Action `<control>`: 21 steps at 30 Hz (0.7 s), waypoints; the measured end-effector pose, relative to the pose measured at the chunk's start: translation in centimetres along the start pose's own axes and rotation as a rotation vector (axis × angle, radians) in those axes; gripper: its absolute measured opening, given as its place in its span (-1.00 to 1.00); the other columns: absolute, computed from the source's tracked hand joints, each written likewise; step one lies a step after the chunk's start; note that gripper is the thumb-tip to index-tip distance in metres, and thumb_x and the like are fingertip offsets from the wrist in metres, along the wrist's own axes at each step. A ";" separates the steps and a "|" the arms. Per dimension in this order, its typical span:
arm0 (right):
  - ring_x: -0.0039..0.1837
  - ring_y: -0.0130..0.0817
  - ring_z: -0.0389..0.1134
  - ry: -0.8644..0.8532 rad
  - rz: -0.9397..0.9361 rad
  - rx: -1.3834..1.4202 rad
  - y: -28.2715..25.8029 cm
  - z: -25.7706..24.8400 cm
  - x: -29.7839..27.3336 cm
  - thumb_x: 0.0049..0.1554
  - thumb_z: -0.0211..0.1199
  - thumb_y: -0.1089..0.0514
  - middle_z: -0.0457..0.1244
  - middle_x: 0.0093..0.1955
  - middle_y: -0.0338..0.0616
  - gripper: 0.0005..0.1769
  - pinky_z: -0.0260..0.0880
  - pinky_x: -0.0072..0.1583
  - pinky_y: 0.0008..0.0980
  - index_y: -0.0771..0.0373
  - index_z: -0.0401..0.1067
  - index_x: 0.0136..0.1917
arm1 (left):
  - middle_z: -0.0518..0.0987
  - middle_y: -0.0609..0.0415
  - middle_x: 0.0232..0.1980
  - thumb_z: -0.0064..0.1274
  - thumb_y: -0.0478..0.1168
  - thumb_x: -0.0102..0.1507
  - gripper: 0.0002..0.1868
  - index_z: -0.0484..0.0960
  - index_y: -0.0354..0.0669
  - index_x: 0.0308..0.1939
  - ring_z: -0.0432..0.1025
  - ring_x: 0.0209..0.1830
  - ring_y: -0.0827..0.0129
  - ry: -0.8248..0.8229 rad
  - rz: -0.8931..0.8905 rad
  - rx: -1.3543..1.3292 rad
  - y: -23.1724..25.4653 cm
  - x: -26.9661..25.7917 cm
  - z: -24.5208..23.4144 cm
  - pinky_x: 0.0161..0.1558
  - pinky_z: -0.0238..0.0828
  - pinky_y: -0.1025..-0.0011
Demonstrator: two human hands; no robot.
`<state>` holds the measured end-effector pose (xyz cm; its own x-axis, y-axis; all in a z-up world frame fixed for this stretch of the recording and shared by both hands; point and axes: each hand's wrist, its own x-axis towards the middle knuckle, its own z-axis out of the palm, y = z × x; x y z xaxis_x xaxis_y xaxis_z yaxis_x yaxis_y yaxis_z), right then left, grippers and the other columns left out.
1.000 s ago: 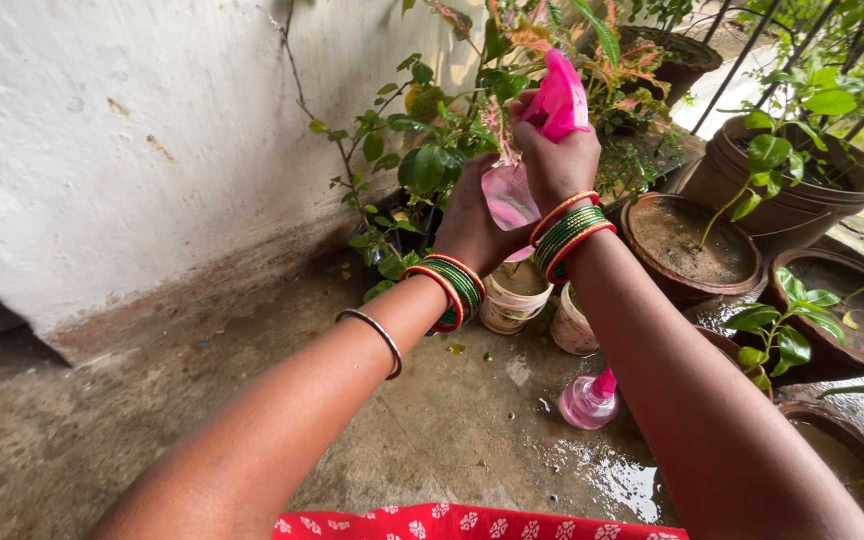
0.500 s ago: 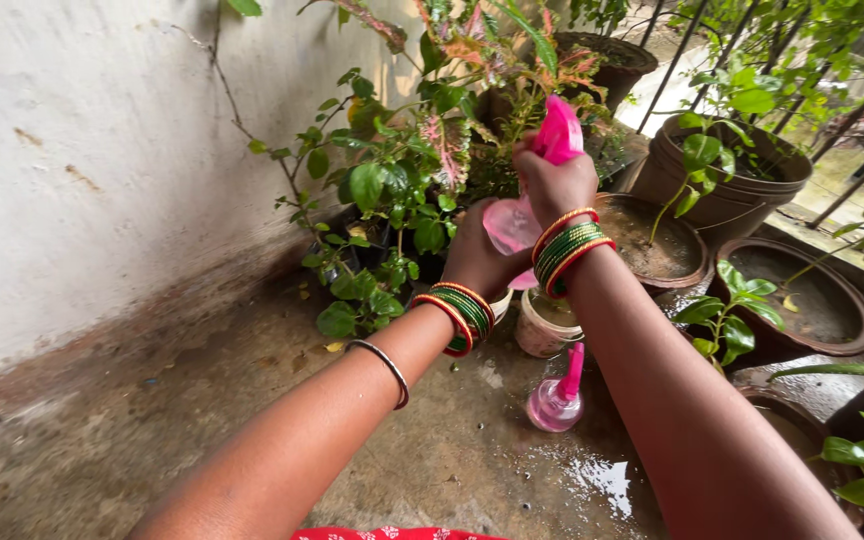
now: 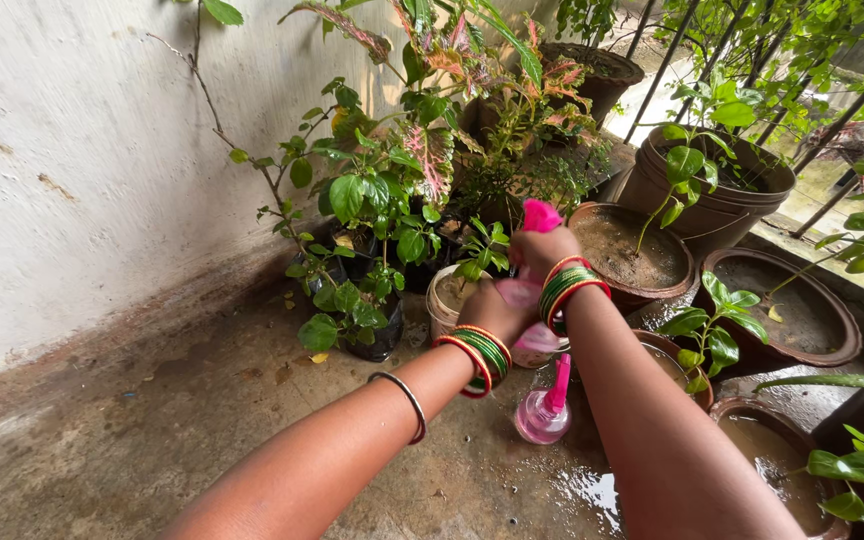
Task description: The person waters potted plants by hand using a spray bottle.
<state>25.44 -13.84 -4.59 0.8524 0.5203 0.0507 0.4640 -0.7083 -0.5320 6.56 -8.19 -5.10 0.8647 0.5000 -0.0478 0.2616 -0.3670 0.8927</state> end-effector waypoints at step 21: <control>-0.29 -0.49 0.30 0.212 0.067 0.679 -4.3 -1.5 -4.2 -0.09 0.33 0.22 0.33 -0.33 -0.22 -0.91 0.30 -0.22 -0.39 0.25 0.58 -0.25 | 0.58 -0.35 0.08 0.36 0.32 -0.05 0.02 0.42 -0.39 0.20 0.53 0.09 -0.15 0.066 0.200 0.107 -0.4 1.5 -0.7 0.10 0.48 0.10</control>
<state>20.23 -13.66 -1.24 0.9345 0.3330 0.1258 0.2148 -0.2459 -0.9452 7.40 -6.73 -5.21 0.8751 0.4577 0.1572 0.1354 -0.5434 0.8285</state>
